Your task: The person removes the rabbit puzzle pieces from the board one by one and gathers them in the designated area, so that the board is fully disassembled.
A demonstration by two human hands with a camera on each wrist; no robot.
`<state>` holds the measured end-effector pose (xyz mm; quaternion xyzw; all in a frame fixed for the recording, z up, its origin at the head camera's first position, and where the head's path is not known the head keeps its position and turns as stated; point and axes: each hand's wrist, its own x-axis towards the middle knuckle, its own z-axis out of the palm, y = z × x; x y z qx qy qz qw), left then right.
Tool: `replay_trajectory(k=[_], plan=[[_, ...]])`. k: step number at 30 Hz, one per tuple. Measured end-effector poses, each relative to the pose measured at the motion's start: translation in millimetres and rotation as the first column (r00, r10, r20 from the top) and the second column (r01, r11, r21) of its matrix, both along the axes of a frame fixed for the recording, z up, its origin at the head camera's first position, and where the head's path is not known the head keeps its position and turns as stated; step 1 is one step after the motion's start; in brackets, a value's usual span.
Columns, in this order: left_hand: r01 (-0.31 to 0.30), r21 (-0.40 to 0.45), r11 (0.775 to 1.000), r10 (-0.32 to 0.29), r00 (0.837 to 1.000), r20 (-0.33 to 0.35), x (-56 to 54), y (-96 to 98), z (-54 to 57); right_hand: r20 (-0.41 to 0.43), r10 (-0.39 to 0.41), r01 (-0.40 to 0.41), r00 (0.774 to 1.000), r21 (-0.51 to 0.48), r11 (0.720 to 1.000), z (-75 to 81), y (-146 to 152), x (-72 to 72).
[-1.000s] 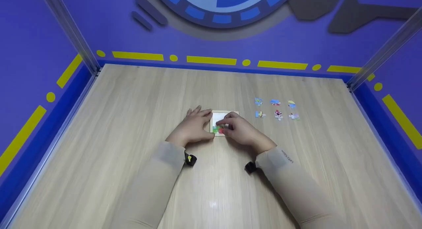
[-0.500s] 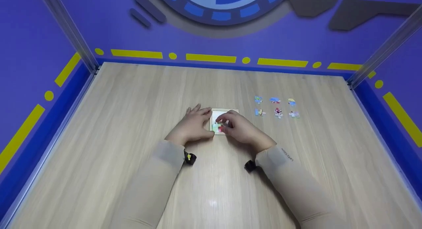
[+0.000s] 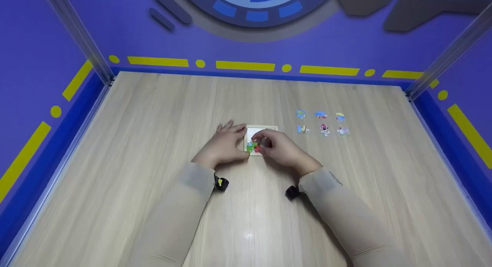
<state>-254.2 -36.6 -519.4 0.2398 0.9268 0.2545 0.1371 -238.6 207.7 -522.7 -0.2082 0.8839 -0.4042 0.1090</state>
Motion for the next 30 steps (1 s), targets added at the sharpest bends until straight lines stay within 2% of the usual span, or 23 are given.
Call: replay_trajectory(k=[5,16,24,30], plan=[[-0.001,-0.001,1.0,0.001,1.0,0.001,-0.1,-0.3,0.6,0.014,-0.001,0.001,1.0,-0.014,1.0,-0.3,0.0,-1.6],[0.001,-0.003,1.0,-0.001,1.0,-0.009,-1.2,-1.8,2.8,-0.022,0.012,-0.012,1.0,0.017,1.0,-0.3,-1.1,-3.4],[0.002,0.003,1.0,-0.002,1.0,-0.005,-0.1,-0.9,0.0,-0.006,0.01,-0.009,1.0,0.036,0.999,-0.8,1.2,-1.2],[0.007,0.005,1.0,-0.007,1.0,-0.009,-0.1,-0.6,0.5,0.023,0.045,-0.047,0.999,0.059,0.997,8.9,3.7,-0.8]])
